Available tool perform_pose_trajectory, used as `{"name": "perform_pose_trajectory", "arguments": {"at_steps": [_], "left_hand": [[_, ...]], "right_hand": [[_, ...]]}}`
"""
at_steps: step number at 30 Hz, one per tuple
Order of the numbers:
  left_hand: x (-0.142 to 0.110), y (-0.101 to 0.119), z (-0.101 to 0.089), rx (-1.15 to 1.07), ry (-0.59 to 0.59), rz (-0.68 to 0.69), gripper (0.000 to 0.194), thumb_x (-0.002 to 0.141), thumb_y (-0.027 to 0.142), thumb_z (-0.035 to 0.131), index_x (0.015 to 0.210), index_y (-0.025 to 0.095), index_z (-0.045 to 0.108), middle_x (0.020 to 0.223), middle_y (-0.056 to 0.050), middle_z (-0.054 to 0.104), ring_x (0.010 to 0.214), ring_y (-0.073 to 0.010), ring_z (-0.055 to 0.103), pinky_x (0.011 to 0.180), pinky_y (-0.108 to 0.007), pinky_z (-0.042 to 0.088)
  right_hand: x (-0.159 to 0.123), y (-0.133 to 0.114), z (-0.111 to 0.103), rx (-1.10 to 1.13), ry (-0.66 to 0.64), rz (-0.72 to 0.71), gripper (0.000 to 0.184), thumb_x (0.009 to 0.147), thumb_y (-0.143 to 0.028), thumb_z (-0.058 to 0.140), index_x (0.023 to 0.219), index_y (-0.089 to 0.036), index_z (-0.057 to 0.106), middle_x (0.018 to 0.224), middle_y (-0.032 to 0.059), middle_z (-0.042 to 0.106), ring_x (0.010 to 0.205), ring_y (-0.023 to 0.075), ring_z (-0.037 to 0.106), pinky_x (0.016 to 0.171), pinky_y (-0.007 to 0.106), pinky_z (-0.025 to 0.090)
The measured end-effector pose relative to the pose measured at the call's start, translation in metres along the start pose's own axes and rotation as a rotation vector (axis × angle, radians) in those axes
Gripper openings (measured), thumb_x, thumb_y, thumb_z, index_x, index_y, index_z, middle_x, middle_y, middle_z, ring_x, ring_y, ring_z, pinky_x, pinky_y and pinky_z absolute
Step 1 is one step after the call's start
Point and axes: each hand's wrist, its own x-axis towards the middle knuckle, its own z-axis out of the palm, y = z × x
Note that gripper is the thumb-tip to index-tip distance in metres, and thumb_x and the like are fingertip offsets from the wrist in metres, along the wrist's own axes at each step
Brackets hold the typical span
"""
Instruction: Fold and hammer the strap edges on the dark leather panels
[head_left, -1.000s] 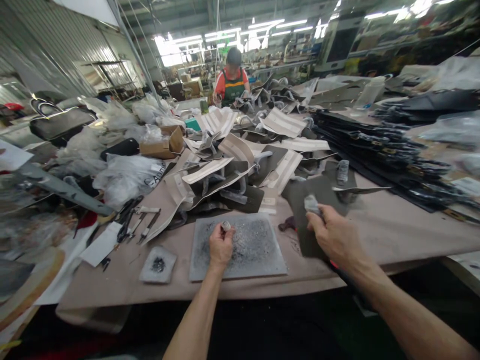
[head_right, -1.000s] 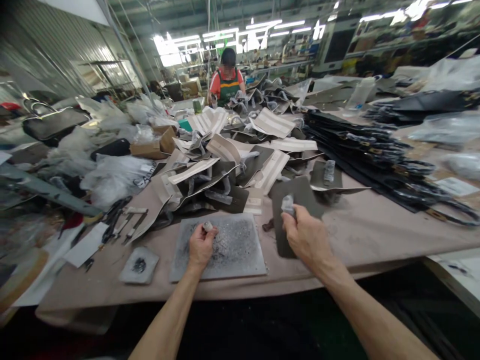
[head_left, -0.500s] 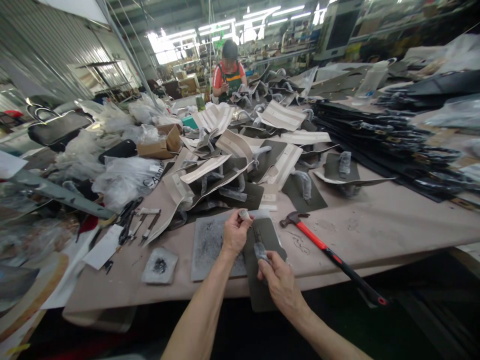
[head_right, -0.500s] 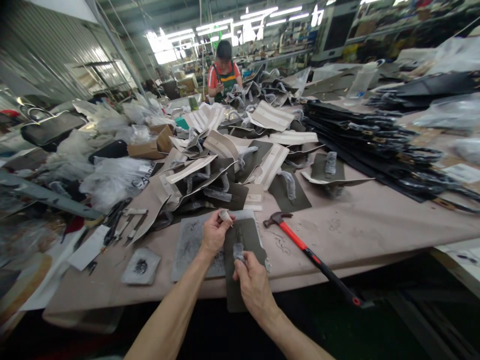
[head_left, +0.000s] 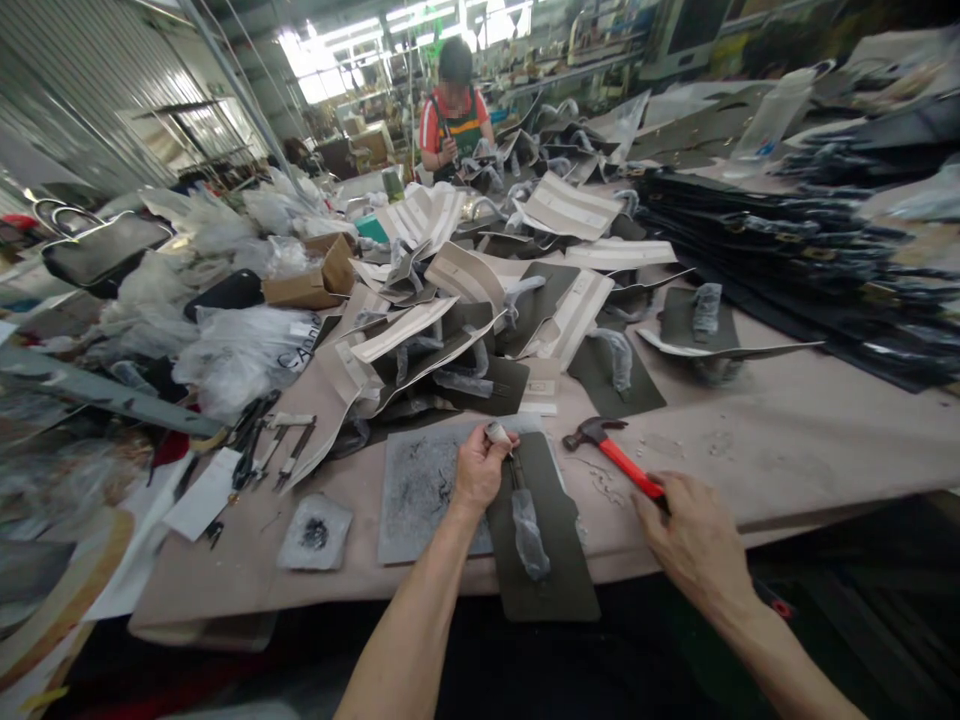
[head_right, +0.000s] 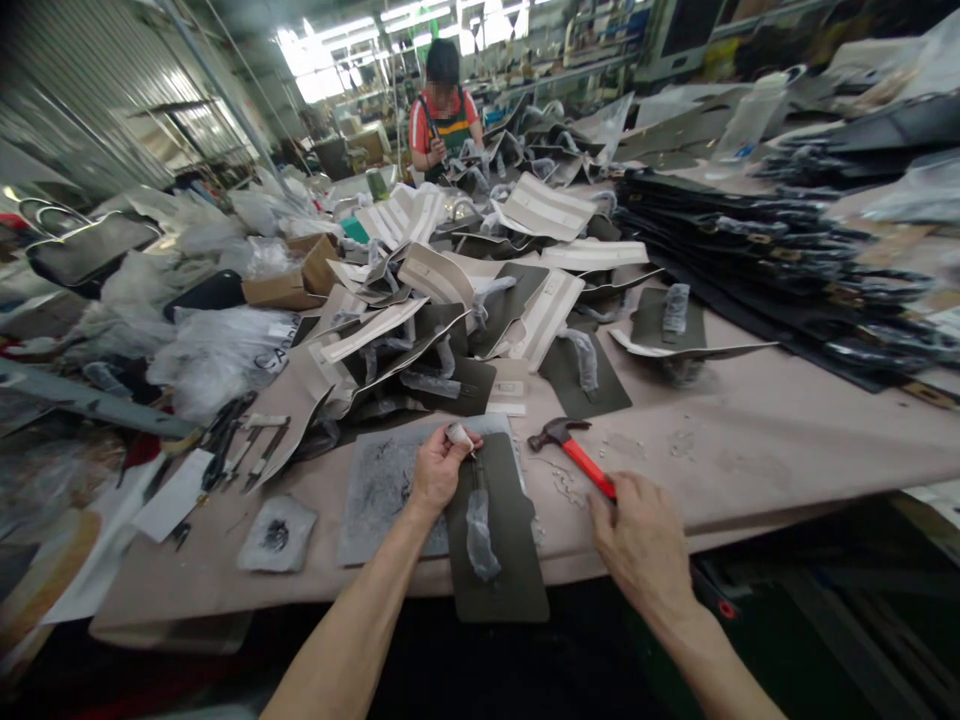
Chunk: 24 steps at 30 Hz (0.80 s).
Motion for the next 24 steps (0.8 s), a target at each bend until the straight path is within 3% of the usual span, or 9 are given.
{"name": "perform_pose_trajectory", "arguments": {"at_steps": [4,9,11,13,17,20,22,24], "left_hand": [[0.000,-0.001,0.000,0.010,-0.006,0.016,0.015,0.089,0.028,0.065,0.098,0.017,0.066,0.095,-0.007,0.076,0.088,-0.0217,0.075,0.087,-0.035,0.059],[-0.001,0.003,0.004,0.084,0.020,0.011,0.012,0.089,0.026,0.064,0.097,0.018,0.066,0.095,-0.007,0.077,0.089,-0.0213,0.074,0.086,-0.033,0.058],[-0.001,0.005,0.008,0.121,0.069,0.000,0.011,0.087,0.025,0.066,0.095,0.017,0.066,0.093,-0.008,0.077,0.087,-0.0211,0.074,0.084,-0.032,0.058],[-0.002,0.008,0.012,0.160,0.114,-0.004,0.011,0.084,0.023,0.067,0.093,0.017,0.065,0.091,-0.008,0.077,0.085,-0.0207,0.074,0.081,-0.031,0.058],[-0.007,0.011,0.014,0.275,0.101,0.080,0.010,0.084,0.020,0.066,0.093,0.018,0.066,0.090,-0.006,0.077,0.084,-0.0200,0.073,0.081,-0.030,0.056],[-0.012,0.010,0.011,0.350,0.062,0.165,0.013,0.084,0.017,0.063,0.096,0.019,0.067,0.092,-0.005,0.077,0.085,-0.0199,0.072,0.082,-0.031,0.055],[-0.014,0.009,0.010,0.375,0.030,0.202,0.015,0.084,0.015,0.060,0.096,0.020,0.068,0.092,-0.005,0.077,0.085,-0.0196,0.072,0.082,-0.030,0.055],[-0.015,0.010,0.009,0.389,-0.010,0.223,0.016,0.085,0.014,0.057,0.096,0.020,0.068,0.091,-0.004,0.077,0.084,-0.0191,0.071,0.080,-0.030,0.054]], "right_hand": [[0.002,0.035,0.008,-0.201,-0.177,-0.025,0.028,0.096,-0.034,0.044,0.104,-0.014,0.060,0.093,0.0140,0.061,0.086,0.0285,0.058,0.079,0.040,0.046],[0.012,0.037,0.005,-0.116,-0.320,0.034,0.018,0.093,-0.032,0.045,0.093,-0.018,0.056,0.082,0.0089,0.059,0.076,0.0248,0.059,0.068,0.035,0.042],[0.017,0.035,0.001,0.060,-0.407,0.111,0.014,0.089,-0.034,0.050,0.087,-0.021,0.054,0.074,0.0047,0.058,0.069,0.0221,0.057,0.064,0.034,0.041],[0.020,0.030,-0.003,0.372,-0.544,0.238,0.016,0.085,-0.039,0.053,0.081,-0.023,0.050,0.065,-0.0002,0.053,0.061,0.0186,0.053,0.059,0.031,0.042],[0.018,0.006,-0.016,1.085,-0.799,0.618,0.024,0.079,-0.045,0.058,0.081,-0.024,0.046,0.064,-0.0057,0.045,0.046,0.0101,0.039,0.044,0.026,0.038],[0.022,-0.018,-0.035,1.136,-0.700,0.722,0.029,0.081,-0.051,0.055,0.085,-0.024,0.047,0.062,-0.0085,0.039,0.039,0.0076,0.029,0.036,0.023,0.029],[0.028,-0.034,-0.050,0.993,-0.524,0.567,0.033,0.088,-0.057,0.047,0.085,-0.025,0.047,0.058,-0.0080,0.038,0.039,0.0092,0.032,0.036,0.024,0.028],[0.035,-0.047,-0.064,0.778,-0.323,0.288,0.037,0.093,-0.058,0.040,0.080,-0.025,0.046,0.057,-0.0054,0.042,0.043,0.0114,0.039,0.042,0.025,0.032]]}}
